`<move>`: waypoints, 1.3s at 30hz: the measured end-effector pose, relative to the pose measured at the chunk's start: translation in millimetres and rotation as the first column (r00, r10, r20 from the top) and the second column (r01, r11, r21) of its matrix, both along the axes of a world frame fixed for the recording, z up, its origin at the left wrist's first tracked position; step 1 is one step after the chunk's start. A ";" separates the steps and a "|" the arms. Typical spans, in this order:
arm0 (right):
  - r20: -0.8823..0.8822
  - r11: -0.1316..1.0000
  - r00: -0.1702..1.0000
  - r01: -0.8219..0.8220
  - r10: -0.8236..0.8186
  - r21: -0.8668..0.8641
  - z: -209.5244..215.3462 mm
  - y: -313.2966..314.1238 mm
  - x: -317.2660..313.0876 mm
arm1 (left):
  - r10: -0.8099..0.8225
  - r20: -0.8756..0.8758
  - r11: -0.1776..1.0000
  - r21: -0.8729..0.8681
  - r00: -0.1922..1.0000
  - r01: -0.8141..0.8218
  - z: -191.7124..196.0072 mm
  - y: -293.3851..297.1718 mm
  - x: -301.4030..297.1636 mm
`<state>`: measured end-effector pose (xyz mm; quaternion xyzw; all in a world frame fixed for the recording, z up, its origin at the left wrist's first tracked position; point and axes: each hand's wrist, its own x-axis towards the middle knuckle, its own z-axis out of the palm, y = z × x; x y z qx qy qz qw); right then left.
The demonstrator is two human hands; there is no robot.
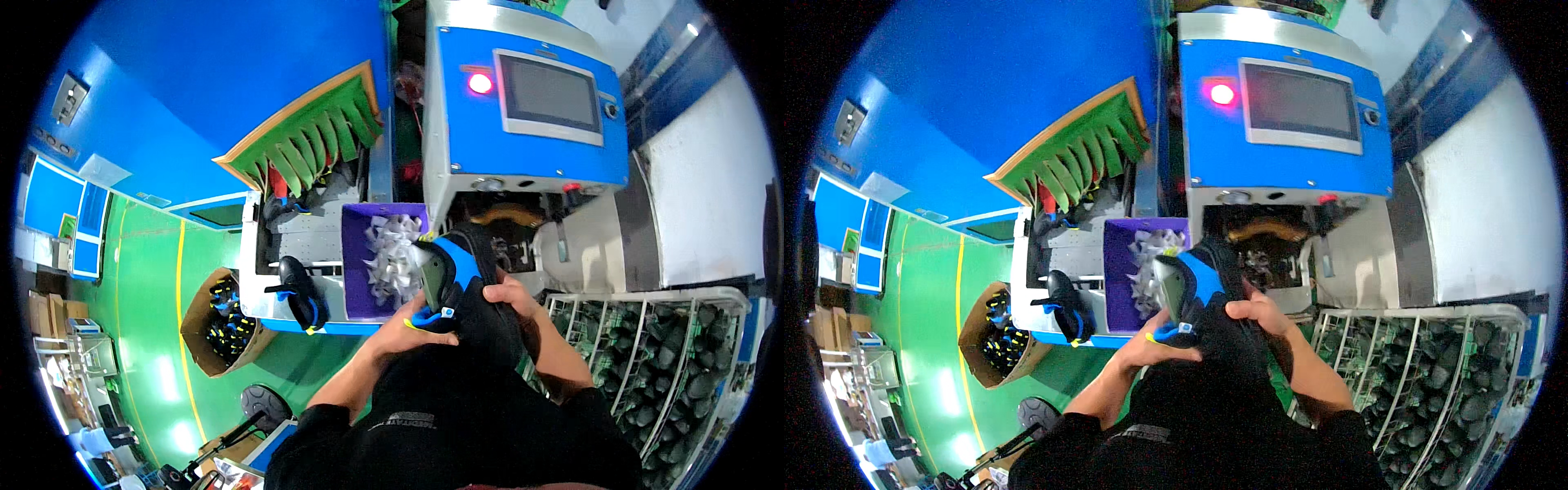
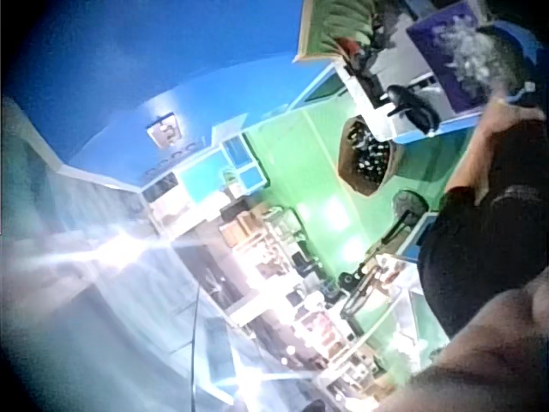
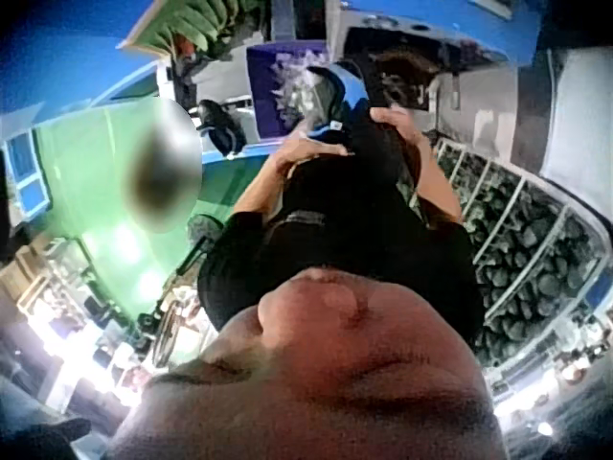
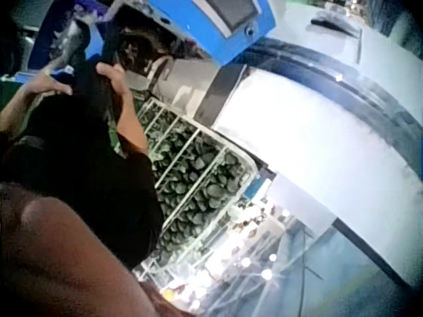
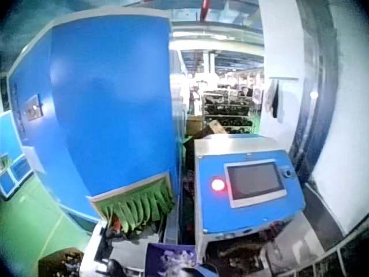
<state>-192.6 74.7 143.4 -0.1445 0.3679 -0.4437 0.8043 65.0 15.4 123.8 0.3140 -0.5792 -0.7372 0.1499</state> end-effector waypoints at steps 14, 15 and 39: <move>-0.184 0.931 0.918 0.363 -0.351 0.031 -86.5 143.5 -122.4 | -0.168 0.161 0.986 0.049 0.973 0.162 6.8 88.8 -103.4; -0.233 0.953 0.924 0.299 -0.303 -0.051 -84.6 143.2 -128.8 | -0.095 0.390 0.995 0.021 0.916 0.095 -4.3 80.9 -113.1; -0.867 0.976 -0.472 -0.058 0.159 0.211 -62.1 -23.2 -56.6 | 0.328 0.497 0.942 -0.233 0.804 -0.241 -143.0 25.9 -30.4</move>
